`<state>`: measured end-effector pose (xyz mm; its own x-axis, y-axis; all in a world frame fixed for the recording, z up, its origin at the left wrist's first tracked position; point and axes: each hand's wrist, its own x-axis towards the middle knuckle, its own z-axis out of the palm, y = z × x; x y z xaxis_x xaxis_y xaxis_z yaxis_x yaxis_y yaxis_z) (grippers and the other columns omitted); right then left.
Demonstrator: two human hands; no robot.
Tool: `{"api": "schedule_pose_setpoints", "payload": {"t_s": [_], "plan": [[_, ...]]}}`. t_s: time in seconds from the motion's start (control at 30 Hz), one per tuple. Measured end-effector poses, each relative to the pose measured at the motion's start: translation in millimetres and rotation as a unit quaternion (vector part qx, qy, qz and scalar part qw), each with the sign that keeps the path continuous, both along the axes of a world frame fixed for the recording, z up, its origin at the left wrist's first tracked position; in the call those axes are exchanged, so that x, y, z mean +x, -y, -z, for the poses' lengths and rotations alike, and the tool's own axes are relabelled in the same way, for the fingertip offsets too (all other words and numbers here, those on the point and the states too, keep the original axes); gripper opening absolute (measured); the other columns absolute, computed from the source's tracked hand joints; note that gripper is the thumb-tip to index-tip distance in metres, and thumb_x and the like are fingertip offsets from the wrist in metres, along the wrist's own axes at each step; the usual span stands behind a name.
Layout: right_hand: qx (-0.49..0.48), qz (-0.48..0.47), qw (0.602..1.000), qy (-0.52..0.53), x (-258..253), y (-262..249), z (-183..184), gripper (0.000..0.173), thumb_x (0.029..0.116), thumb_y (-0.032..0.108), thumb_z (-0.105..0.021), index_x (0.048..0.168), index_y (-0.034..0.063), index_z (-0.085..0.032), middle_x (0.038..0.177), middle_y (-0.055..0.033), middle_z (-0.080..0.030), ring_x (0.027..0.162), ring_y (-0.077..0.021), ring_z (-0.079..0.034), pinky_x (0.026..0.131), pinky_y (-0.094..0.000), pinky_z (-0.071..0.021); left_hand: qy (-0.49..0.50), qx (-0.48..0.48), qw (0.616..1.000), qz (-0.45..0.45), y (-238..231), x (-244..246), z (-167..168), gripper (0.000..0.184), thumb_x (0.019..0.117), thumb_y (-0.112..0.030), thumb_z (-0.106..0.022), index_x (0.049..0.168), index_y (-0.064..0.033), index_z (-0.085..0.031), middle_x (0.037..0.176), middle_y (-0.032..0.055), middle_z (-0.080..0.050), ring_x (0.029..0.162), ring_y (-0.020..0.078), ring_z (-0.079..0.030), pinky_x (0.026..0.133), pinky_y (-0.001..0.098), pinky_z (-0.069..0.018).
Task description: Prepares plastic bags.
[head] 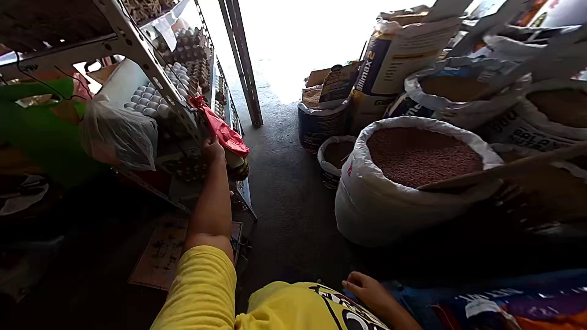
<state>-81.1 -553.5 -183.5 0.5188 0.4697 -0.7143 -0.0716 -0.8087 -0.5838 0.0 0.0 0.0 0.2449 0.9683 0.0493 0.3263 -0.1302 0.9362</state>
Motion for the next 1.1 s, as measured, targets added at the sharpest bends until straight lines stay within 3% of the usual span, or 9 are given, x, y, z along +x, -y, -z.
{"api": "schedule_pose_setpoints", "payload": {"t_s": [0.2, 0.3, 0.5, 0.57, 0.7, 0.77, 0.87, 1.0, 1.1], "plan": [[0.093, -0.150, 0.981, 0.083, 109, -133, -49, 0.039, 0.1012, 0.036, -0.064, 0.118, 0.0021, -0.069, 0.116, -0.0203, -0.069, 0.111, -0.0356, -0.066, 0.100, -0.0591, -0.0507, 0.072, -0.016, 0.997, 0.022, -5, -15, -12, 0.036, 0.0969, -0.032, -0.074, 0.112, 0.0007, -0.067, 0.107, 0.0161, -0.069, 0.099, 0.0222, -0.066, 0.093, 0.0440, -0.0533], [0.192, -0.226, 0.946, 0.128, 135, -223, -84, 0.038, 0.1002, 0.030, -0.066, 0.123, 0.0005, -0.068, 0.127, -0.0222, -0.064, 0.120, -0.0355, -0.062, 0.105, -0.0544, -0.0493, 0.108, -0.042, 0.992, 0.048, -10, -18, -20, 0.036, 0.1001, -0.027, -0.069, 0.121, 0.0022, -0.063, 0.113, 0.0164, -0.068, 0.101, 0.0210, -0.067, 0.094, 0.0408, -0.0562], [0.371, -0.159, 0.876, 0.266, 155, -383, -128, 0.064, 0.0896, 0.024, -0.080, 0.145, 0.0054, -0.055, 0.152, -0.0213, -0.048, 0.140, -0.0376, -0.048, 0.113, -0.0553, -0.0443, 0.181, -0.097, 0.978, 0.041, -10, -19, -38, 0.038, 0.0933, -0.002, -0.073, 0.126, -0.0007, -0.055, 0.108, 0.0129, -0.065, 0.089, 0.0169, -0.066, 0.078, 0.0337, -0.0589], [0.423, -0.140, 0.843, 0.300, 161, -415, -127, 0.055, 0.0934, 0.015, -0.075, 0.143, 0.0021, -0.057, 0.146, -0.0224, -0.055, 0.132, -0.0378, -0.057, 0.109, -0.0536, -0.0487, 0.204, -0.110, 0.972, 0.045, -13, -17, -37, 0.033, 0.0922, 0.000, -0.073, 0.122, -0.0015, -0.059, 0.104, 0.0101, -0.068, 0.088, 0.0150, -0.068, 0.077, 0.0318, -0.0597], [0.512, -0.110, 0.789, 0.322, 174, -443, -116, 0.018, 0.0978, 0.003, -0.063, 0.108, 0.0010, -0.077, 0.105, -0.0158, -0.076, 0.098, -0.0278, -0.074, 0.091, -0.0463, -0.0602, 0.208, -0.129, 0.969, 0.034, -21, -12, -31, 0.018, 0.0923, -0.003, -0.074, 0.109, -0.0017, -0.067, 0.095, 0.0071, -0.071, 0.083, 0.0140, -0.069, 0.075, 0.0319, -0.0600], [0.519, -0.136, 0.803, 0.262, 183, -448, -115, 0.022, 0.0927, 0.012, -0.074, 0.111, -0.0002, -0.076, 0.110, -0.0173, -0.074, 0.102, -0.0284, -0.072, 0.090, -0.0457, -0.0598, 0.206, -0.142, 0.968, 0.022, -24, -8, -28, 0.013, 0.0946, -0.006, -0.072, 0.105, -0.0035, -0.065, 0.093, 0.0059, -0.070, 0.081, 0.0133, -0.068, 0.073, 0.0315, -0.0593], [0.480, -0.199, 0.828, 0.212, 188, -458, -110, 0.062, 0.0834, 0.026, -0.086, 0.134, -0.0003, -0.064, 0.136, -0.0223, -0.061, 0.125, -0.0352, -0.061, 0.104, -0.0533, -0.0520, 0.230, -0.174, 0.957, -0.009, -21, -1, -25, 0.010, 0.0977, -0.008, -0.069, 0.105, -0.0064, -0.062, 0.089, 0.0034, -0.067, 0.077, 0.0115, -0.065, 0.072, 0.0295, -0.0581], [0.491, -0.220, 0.800, 0.266, 194, -470, -100, 0.020, 0.0973, 0.009, -0.066, 0.113, 0.0012, -0.076, 0.117, -0.0175, -0.074, 0.115, -0.0338, -0.069, 0.103, -0.0517, -0.0530, 0.271, -0.171, 0.947, -0.018, -10, 3, -15, 0.008, 0.1008, -0.011, -0.064, 0.095, -0.0126, -0.059, 0.077, -0.0018, -0.061, 0.066, 0.0079, -0.060, 0.065, 0.0257, -0.0560], [0.498, -0.210, 0.813, 0.217, 216, -470, -106, 0.010, 0.0931, 0.006, -0.071, 0.099, 0.0014, -0.078, 0.101, -0.0152, -0.076, 0.098, -0.0297, -0.073, 0.092, -0.0506, -0.0578, 0.235, -0.143, 0.961, -0.029, 3, -3, -16, 0.020, 0.1036, -0.030, -0.063, 0.115, -0.0147, -0.059, 0.097, -0.0012, -0.065, 0.085, 0.0083, -0.065, 0.078, 0.0286, -0.0573]]}}
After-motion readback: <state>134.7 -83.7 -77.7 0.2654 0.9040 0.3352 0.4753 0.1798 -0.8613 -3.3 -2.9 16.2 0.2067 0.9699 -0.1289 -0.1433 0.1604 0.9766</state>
